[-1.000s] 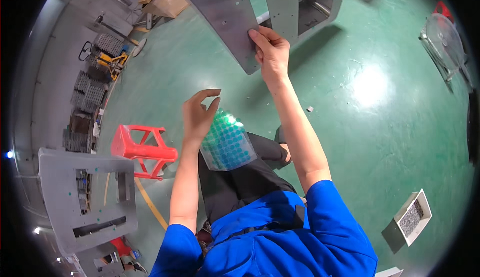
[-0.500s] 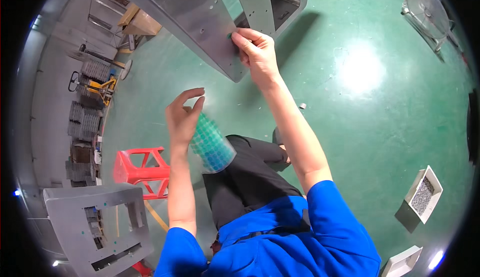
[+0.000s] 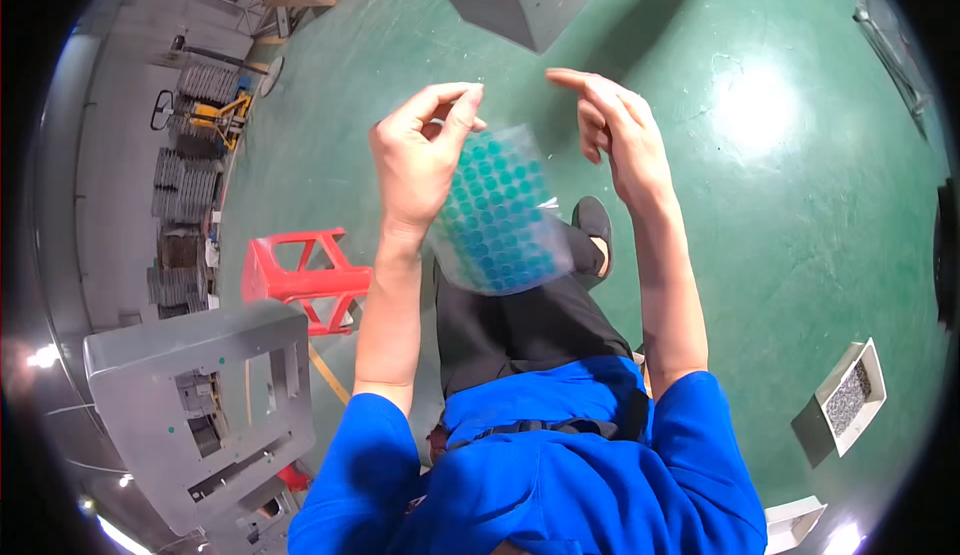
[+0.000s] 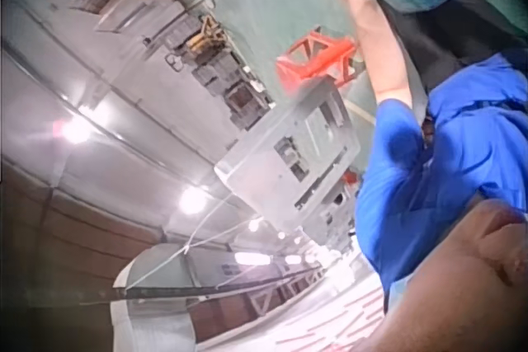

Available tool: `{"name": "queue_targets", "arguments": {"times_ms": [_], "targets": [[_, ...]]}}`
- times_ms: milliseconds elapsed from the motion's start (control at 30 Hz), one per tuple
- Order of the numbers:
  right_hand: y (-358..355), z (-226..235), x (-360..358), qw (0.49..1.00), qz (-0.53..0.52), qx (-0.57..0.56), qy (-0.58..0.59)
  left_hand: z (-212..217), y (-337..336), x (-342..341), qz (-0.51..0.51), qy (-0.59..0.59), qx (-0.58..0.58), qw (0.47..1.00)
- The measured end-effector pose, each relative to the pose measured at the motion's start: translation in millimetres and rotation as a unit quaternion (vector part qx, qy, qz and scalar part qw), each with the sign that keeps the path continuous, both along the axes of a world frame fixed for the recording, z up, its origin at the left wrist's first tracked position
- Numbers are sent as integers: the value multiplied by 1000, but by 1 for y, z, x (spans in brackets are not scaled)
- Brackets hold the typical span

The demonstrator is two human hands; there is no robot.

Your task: Applying small green circular stickers to pre-marked locations on metal chassis components.

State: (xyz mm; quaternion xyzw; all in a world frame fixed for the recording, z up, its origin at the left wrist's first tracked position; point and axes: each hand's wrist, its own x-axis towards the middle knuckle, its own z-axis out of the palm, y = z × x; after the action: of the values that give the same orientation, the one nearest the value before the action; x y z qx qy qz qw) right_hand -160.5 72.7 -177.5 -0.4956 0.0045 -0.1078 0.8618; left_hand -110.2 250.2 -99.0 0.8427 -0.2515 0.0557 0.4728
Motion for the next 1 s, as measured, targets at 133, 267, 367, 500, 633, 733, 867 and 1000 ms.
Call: {"name": "queue_targets", "arguments": {"times_ms": [133, 267, 367, 500, 633, 733, 867, 1000], "targets": [[9, 1, -37, 992, 110, -40, 40, 1, -15, -17, -11, -30, -49, 998], [10, 7, -60, 996, 79, 44, 9, -2, -24, -29, 5, -134, 10, 991], [5, 9, -75, 998, 37, 35, -21, 1, -32, -39, -13, -160, 11, 987], [-4, 5, -88, 999, 0, 14, -29, 4, -36, -50, -144, -19, 3, 989], [-12, 5, -92, 1000, -16, 10, -21, 9, -41, -57, -205, 143, -54, 967], [-15, 1, -90, 999, -33, -6, -37, 8, -42, -50, -236, 186, 15, 954], [-26, -10, -83, 995, -93, -25, -11, -9, -60, -45, -240, 247, -16, 939], [-47, -37, -79, 818, -407, -406, -26, -53, -85, -24, -227, 307, 31, 924]]}}
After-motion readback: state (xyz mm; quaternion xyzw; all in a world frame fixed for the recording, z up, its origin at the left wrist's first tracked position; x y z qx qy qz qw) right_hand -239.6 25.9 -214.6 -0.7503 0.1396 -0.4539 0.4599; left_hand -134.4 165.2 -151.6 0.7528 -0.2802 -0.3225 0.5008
